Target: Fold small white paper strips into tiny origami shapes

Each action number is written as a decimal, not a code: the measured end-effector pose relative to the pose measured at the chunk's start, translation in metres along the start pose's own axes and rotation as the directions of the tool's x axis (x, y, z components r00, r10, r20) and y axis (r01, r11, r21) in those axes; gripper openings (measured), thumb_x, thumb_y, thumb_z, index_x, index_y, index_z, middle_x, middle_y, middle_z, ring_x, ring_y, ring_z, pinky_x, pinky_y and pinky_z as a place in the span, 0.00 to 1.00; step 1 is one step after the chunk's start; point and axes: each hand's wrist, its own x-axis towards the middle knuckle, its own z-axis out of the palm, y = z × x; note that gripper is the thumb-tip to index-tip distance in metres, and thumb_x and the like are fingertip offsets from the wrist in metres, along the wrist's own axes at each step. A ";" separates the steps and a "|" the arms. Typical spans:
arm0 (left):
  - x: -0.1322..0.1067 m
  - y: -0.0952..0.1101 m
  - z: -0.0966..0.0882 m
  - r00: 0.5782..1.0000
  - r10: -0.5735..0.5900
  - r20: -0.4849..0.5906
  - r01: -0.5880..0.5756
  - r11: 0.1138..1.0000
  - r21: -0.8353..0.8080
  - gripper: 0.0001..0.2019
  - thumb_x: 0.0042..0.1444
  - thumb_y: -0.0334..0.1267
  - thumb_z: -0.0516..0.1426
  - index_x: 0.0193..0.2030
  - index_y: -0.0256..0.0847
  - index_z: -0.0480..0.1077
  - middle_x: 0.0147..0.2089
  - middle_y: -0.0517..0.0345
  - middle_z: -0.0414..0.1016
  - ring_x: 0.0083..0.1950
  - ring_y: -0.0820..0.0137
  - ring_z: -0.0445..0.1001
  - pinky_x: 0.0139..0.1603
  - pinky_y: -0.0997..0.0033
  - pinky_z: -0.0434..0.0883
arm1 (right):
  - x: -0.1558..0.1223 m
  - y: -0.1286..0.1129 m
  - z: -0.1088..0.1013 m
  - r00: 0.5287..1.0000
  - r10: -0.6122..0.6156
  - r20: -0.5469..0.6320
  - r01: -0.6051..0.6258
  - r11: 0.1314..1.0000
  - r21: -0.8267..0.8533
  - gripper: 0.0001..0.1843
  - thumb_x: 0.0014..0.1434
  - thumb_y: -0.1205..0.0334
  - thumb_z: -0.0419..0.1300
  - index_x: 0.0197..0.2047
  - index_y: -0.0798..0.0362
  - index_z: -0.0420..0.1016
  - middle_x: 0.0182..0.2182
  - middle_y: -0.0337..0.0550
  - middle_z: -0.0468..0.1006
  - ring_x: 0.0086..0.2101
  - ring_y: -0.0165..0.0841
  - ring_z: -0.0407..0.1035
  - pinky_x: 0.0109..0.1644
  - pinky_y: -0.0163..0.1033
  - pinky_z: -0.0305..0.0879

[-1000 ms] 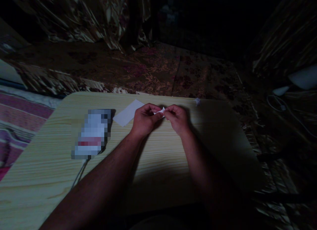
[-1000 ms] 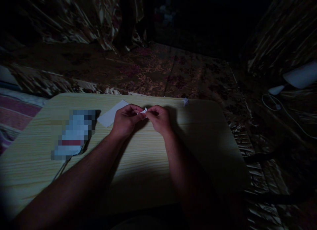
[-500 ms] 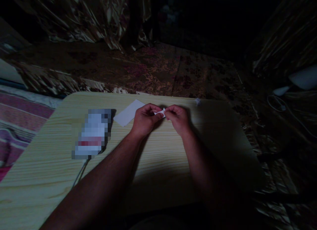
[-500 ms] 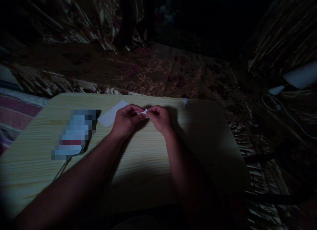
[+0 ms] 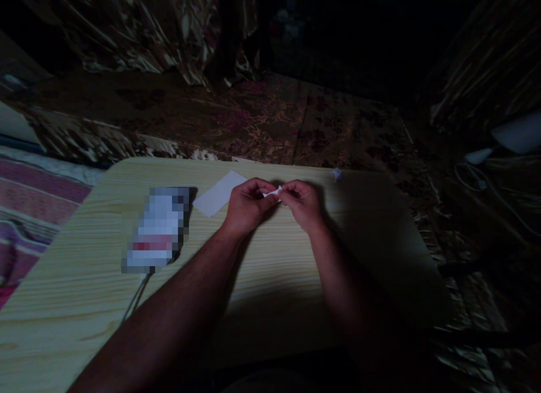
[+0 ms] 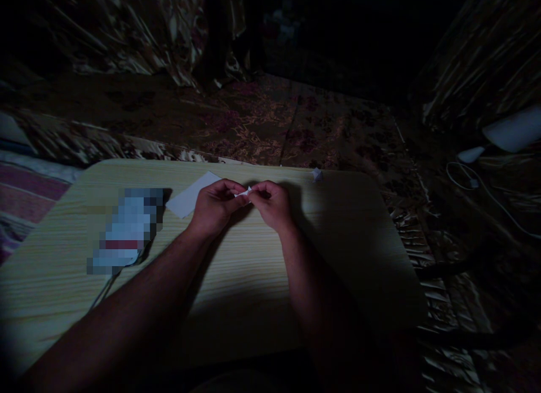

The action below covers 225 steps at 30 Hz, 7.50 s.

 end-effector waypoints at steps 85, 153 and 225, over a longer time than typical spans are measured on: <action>0.004 0.002 -0.002 0.993 -0.041 -0.113 0.022 0.986 -0.166 0.19 0.39 0.30 0.65 0.42 0.39 0.75 0.27 0.63 0.72 0.26 0.77 0.69 0.31 0.75 0.67 | 0.000 0.000 0.000 0.995 0.026 0.098 -0.027 1.000 0.003 0.06 0.47 0.62 0.62 0.29 0.55 0.72 0.21 0.34 0.71 0.23 0.25 0.61 0.29 0.33 0.57; -0.002 0.000 0.003 0.993 0.022 0.116 -0.025 1.000 0.019 0.17 0.41 0.34 0.66 0.39 0.39 0.67 0.26 0.63 0.71 0.26 0.76 0.68 0.30 0.76 0.66 | 0.002 0.004 -0.002 0.996 -0.026 0.084 0.033 0.996 -0.086 0.06 0.49 0.60 0.61 0.29 0.55 0.73 0.24 0.37 0.73 0.27 0.27 0.65 0.32 0.34 0.59; 0.002 0.002 -0.001 0.997 0.008 -0.075 -0.018 0.991 -0.136 0.09 0.48 0.39 0.64 0.34 0.37 0.74 0.27 0.57 0.75 0.27 0.73 0.72 0.32 0.73 0.70 | 0.003 0.008 -0.006 0.994 -0.035 0.106 0.025 0.995 0.101 0.07 0.51 0.62 0.62 0.32 0.52 0.67 0.24 0.34 0.72 0.24 0.26 0.65 0.29 0.33 0.62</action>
